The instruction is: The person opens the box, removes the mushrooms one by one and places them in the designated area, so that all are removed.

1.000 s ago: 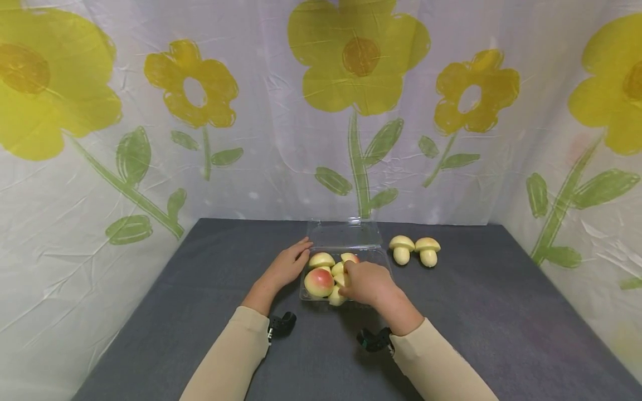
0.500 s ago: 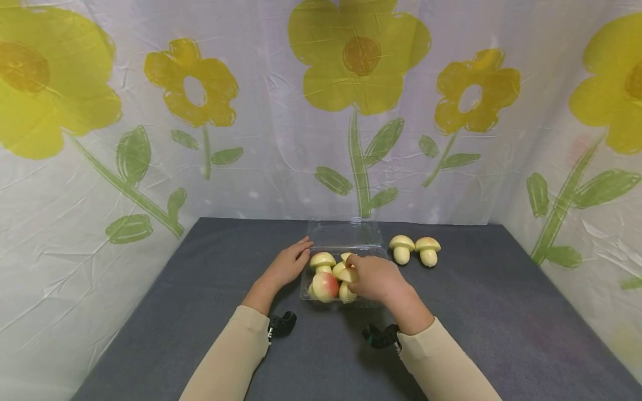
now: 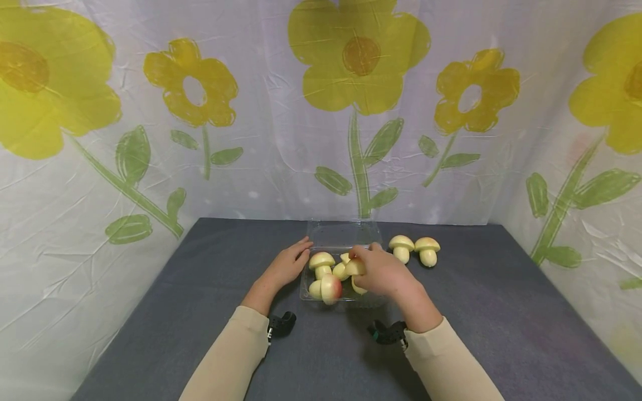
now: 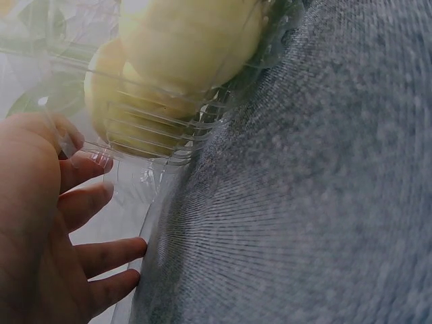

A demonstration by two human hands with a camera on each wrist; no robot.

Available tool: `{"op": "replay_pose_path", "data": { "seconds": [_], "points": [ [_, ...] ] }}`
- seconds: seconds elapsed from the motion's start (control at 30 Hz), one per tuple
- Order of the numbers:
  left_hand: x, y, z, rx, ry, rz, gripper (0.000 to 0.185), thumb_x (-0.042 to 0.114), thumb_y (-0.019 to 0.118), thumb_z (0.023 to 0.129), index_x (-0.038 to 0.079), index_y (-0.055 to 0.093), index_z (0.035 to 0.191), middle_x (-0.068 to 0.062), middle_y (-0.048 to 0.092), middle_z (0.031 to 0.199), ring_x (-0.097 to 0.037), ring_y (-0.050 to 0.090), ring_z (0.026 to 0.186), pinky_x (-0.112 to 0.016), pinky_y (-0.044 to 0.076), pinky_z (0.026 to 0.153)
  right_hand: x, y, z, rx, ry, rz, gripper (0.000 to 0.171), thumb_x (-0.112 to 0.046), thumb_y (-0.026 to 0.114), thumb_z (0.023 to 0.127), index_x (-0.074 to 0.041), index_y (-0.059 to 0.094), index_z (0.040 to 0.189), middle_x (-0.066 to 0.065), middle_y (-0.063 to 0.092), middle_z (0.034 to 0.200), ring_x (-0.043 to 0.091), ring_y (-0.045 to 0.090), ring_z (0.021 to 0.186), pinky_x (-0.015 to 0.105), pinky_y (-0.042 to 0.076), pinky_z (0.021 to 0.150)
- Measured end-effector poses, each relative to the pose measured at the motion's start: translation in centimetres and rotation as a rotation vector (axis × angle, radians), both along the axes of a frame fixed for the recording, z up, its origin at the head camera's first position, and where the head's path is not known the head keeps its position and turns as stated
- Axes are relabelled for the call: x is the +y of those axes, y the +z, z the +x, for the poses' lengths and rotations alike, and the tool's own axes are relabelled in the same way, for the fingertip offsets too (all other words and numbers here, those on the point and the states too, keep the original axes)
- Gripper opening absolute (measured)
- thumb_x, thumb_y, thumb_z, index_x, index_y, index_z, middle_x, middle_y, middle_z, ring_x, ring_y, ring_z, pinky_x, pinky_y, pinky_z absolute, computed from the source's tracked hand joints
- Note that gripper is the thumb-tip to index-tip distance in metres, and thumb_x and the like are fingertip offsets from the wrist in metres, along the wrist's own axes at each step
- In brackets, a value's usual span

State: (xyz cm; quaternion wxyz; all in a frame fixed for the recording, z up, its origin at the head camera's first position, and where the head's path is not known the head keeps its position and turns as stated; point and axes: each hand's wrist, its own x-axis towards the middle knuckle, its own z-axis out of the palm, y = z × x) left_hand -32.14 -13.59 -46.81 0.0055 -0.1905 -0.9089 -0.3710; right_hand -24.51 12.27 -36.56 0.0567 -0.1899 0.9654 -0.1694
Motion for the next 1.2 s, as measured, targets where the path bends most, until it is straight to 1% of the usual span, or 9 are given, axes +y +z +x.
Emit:
{"op": "replay_pose_path", "data": {
  "seconds": [0.1,0.17,0.3,0.43,0.6,0.73,0.9,1.03,1.2],
  "points": [
    [0.0,0.0,0.0,-0.003,-0.002,0.003,0.047,0.026,0.041,0.113,0.004,0.046,0.155,-0.013,0.031,0.165,-0.035,0.033,0.149,-0.056,0.031,0.119,0.3,0.0,-0.2,-0.011,-0.022,-0.049,0.044,-0.013,0.07,0.092,-0.013,0.061,0.134,0.021,0.05,0.12,0.02,0.05,0.058,0.034,0.041,0.055],
    [0.0,-0.1,-0.1,-0.002,-0.002,0.004,0.047,0.026,0.041,0.113,0.004,0.046,0.155,-0.013,0.031,0.165,-0.035,0.033,0.149,-0.057,0.031,0.119,0.5,0.0,-0.4,-0.004,-0.033,-0.072,0.043,-0.013,0.071,0.092,-0.013,0.061,0.133,0.021,0.048,0.12,0.021,0.051,0.06,0.034,0.041,0.055],
    [0.0,-0.1,-0.1,-0.008,-0.001,0.015,0.047,0.025,0.042,0.113,0.004,0.046,0.155,-0.013,0.031,0.165,-0.036,0.033,0.149,-0.057,0.031,0.119,0.9,0.0,-0.6,0.041,-0.046,-0.099,0.04,-0.012,0.072,0.09,-0.015,0.064,0.129,0.022,0.046,0.12,0.024,0.053,0.064,0.035,0.043,0.057],
    [0.0,-0.1,0.0,-0.009,0.002,0.022,0.047,0.026,0.042,0.113,0.005,0.046,0.155,-0.012,0.031,0.165,-0.035,0.033,0.149,-0.057,0.031,0.119,1.3,0.1,-0.7,0.088,-0.056,-0.123,0.041,-0.008,0.071,0.086,-0.013,0.065,0.127,0.024,0.044,0.121,0.026,0.053,0.065,0.036,0.044,0.058],
    [0.0,0.0,0.0,-0.012,0.001,0.024,0.047,0.026,0.042,0.113,0.004,0.046,0.155,-0.012,0.031,0.165,-0.035,0.032,0.15,-0.056,0.03,0.119,1.8,0.5,-0.7,0.104,-0.08,-0.13,0.042,-0.008,0.068,0.088,-0.011,0.064,0.13,0.027,0.042,0.126,0.027,0.051,0.062,0.037,0.044,0.058],
    [0.0,0.0,0.0,-0.01,0.001,0.022,0.047,0.026,0.042,0.113,0.004,0.046,0.155,-0.012,0.031,0.165,-0.035,0.033,0.15,-0.056,0.031,0.119,2.3,0.8,-0.8,0.094,-0.097,-0.124,0.044,-0.008,0.067,0.089,-0.011,0.063,0.133,0.029,0.04,0.132,0.026,0.052,0.06,0.037,0.045,0.057],
    [0.0,0.0,0.1,-0.006,0.005,0.021,0.047,0.025,0.042,0.113,0.004,0.046,0.155,-0.012,0.031,0.165,-0.035,0.033,0.149,-0.057,0.031,0.119,2.8,1.1,-0.9,0.072,-0.12,-0.122,0.044,-0.012,0.068,0.092,-0.013,0.062,0.136,0.028,0.038,0.137,0.028,0.055,0.07,0.038,0.047,0.06],
    [0.0,0.0,0.1,-0.006,0.006,0.023,0.047,0.026,0.042,0.113,0.004,0.046,0.155,-0.012,0.031,0.165,-0.036,0.033,0.149,-0.057,0.031,0.119,3.2,1.3,-0.9,0.075,-0.127,-0.132,0.044,-0.011,0.065,0.091,-0.013,0.063,0.135,0.029,0.04,0.136,0.032,0.056,0.079,0.041,0.047,0.064],
    [0.0,0.0,0.1,-0.009,0.006,0.021,0.047,0.027,0.041,0.113,0.005,0.046,0.155,-0.011,0.031,0.165,-0.034,0.032,0.15,-0.056,0.031,0.119,3.7,1.5,-1.0,0.051,-0.147,-0.148,0.043,-0.01,0.065,0.092,-0.013,0.063,0.135,0.027,0.04,0.135,0.031,0.057,0.081,0.044,0.048,0.068]
  ]
}}
